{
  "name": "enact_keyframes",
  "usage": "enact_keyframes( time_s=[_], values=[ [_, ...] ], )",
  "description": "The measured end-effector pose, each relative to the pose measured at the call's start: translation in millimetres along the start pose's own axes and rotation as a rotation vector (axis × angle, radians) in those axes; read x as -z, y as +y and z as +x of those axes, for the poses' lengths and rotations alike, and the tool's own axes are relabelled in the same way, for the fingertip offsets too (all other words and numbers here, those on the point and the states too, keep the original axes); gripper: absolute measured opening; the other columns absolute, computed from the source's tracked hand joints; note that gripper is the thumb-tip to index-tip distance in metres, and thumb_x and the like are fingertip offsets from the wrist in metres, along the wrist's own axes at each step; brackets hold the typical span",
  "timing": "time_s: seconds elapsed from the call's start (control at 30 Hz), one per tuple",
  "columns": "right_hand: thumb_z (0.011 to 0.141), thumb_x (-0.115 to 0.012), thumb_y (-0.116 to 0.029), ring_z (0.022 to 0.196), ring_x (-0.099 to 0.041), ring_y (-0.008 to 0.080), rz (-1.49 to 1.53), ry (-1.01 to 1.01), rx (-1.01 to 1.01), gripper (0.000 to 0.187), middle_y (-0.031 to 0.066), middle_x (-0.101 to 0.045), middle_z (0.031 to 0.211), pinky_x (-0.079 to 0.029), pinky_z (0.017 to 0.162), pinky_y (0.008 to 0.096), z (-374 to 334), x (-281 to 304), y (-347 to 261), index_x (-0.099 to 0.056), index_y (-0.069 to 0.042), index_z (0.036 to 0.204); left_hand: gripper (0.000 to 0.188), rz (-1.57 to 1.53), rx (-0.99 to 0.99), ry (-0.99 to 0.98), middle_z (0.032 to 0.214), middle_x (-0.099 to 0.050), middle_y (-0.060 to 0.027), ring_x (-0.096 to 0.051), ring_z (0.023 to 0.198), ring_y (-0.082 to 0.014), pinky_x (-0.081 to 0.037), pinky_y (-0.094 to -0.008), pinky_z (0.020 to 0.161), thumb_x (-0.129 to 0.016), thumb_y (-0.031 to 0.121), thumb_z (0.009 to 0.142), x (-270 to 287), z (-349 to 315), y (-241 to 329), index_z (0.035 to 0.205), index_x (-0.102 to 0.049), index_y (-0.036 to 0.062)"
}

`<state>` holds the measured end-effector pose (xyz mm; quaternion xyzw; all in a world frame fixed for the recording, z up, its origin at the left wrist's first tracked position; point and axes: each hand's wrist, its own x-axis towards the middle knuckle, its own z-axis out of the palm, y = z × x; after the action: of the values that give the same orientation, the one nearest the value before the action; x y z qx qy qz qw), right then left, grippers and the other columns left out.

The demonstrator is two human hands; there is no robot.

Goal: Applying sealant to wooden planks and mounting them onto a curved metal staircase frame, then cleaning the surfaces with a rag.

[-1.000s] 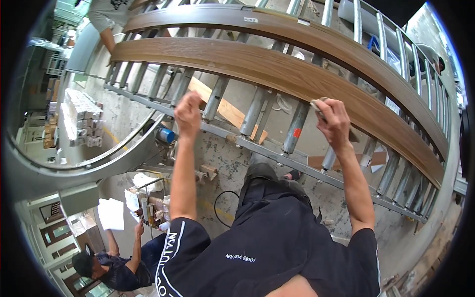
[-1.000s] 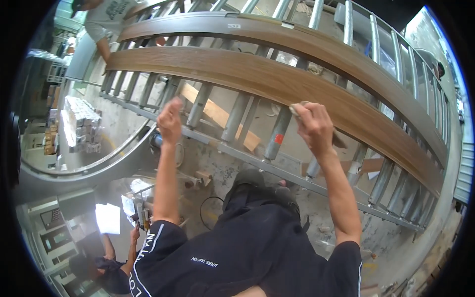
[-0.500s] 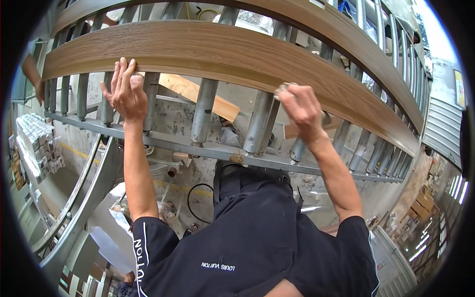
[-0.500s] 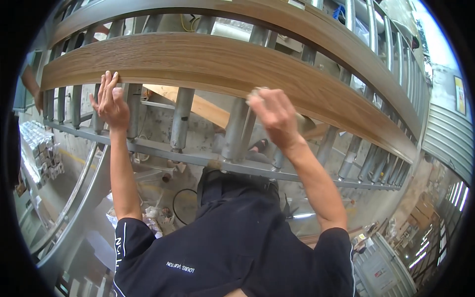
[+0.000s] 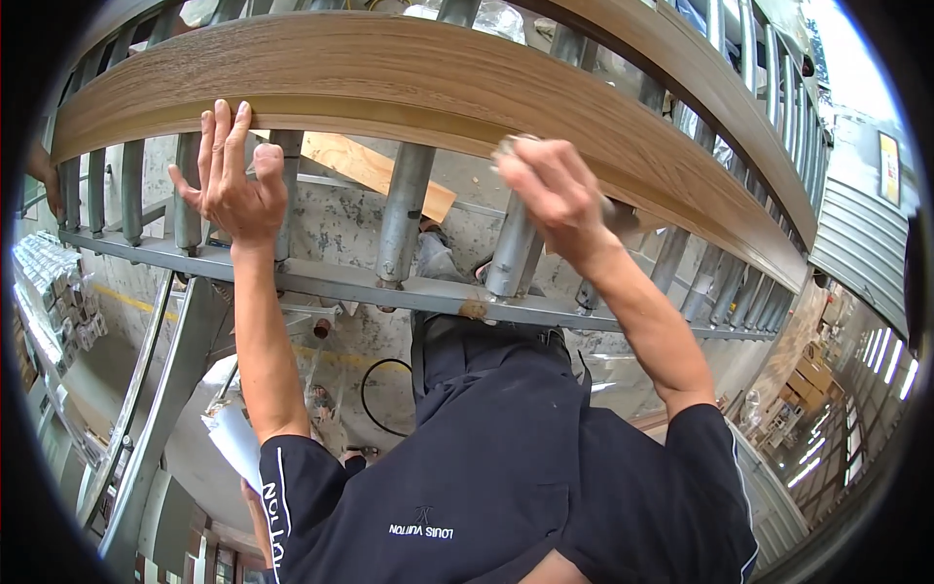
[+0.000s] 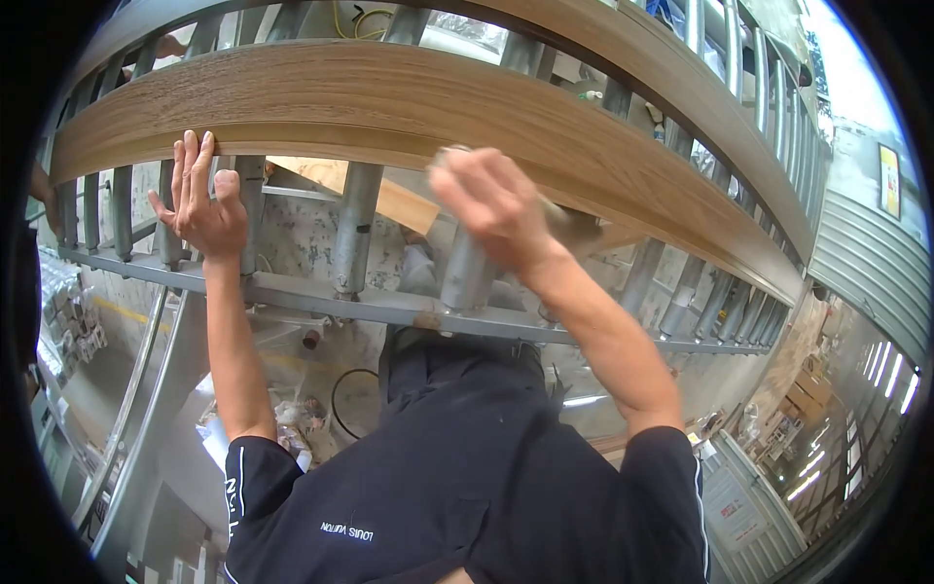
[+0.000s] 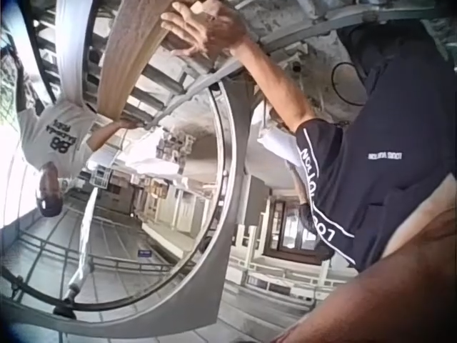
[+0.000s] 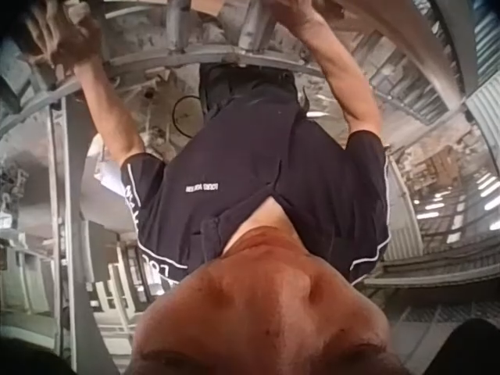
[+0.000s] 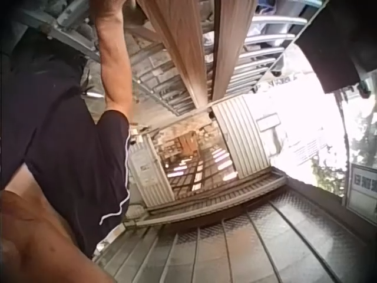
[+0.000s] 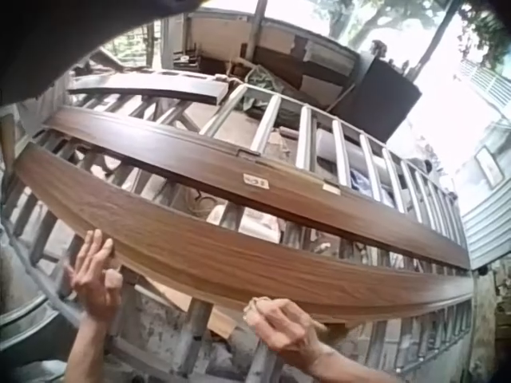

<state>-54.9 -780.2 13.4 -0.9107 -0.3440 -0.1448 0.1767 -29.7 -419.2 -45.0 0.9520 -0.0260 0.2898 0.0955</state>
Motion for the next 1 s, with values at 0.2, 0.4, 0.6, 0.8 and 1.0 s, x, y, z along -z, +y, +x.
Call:
enact_keyframes(
  time_s=[0.2,0.4,0.6,0.8,1.0],
  values=[
    [0.075,-0.073,0.001,0.088,-0.065,0.0270,-0.084,0.009,-0.005,0.022,0.0107,-0.065,0.098,-0.056,0.076,0.0364,-39.9,16.2,18.6,-0.069,-0.002,0.096,0.047,0.003,0.007,-0.035,0.140,-0.063,-0.0007,-0.053,0.137,-0.0201,0.003,-0.0613,0.120,-0.047,0.042,0.092,3.9,-4.1,-8.8,0.127,-0.071,0.0228],
    [0.074,-0.073,0.002,0.088,-0.066,0.0288,-0.114,-0.001,-0.035,0.026,0.0123,-0.067,0.099,-0.056,0.076,0.0382,-70.5,46.7,34.3,-0.071,-0.001,0.100,0.050,-0.049,-0.015,-0.020,0.144,-0.060,-0.0015,-0.050,0.140,-0.0211,0.004,-0.0616,0.120,-0.049,0.044,0.091,3.9,-3.3,-6.4,0.131,-0.069,0.0218],
    [0.075,-0.073,-0.005,0.093,-0.064,0.0196,-0.050,0.094,0.168,0.016,0.0054,-0.066,0.097,-0.059,0.080,0.0303,56.7,-60.8,-51.5,-0.063,-0.010,0.086,0.054,-0.284,0.057,-0.196,0.149,-0.055,-0.0061,-0.043,0.145,-0.0250,0.003,-0.0572,0.122,-0.041,0.044,0.097,24.9,7.8,-0.3,0.136,-0.065,0.0145],
    [0.088,-0.071,-0.005,0.084,-0.066,0.0149,1.389,0.019,-0.416,0.040,0.0070,-0.067,0.107,-0.053,0.066,0.0283,69.0,-17.9,-122.8,-0.066,-0.007,0.127,0.092,-1.368,0.651,-0.232,0.154,-0.039,-0.0218,-0.046,0.137,-0.0365,-0.039,-0.0491,0.113,-0.062,0.055,0.094,84.7,-55.0,109.3,0.156,-0.019,0.0015],
    [0.096,-0.065,-0.001,0.061,-0.060,0.0056,1.022,-0.073,-1.126,0.018,0.0028,-0.066,0.083,-0.046,0.051,0.0192,-16.8,61.0,-24.4,-0.068,0.001,0.113,0.044,-1.197,0.515,-0.192,0.102,-0.067,-0.0077,-0.061,0.086,-0.0121,-0.050,-0.0253,0.077,-0.069,0.024,0.095,76.7,-75.6,96.8,0.126,-0.057,-0.0049]
  ],
)
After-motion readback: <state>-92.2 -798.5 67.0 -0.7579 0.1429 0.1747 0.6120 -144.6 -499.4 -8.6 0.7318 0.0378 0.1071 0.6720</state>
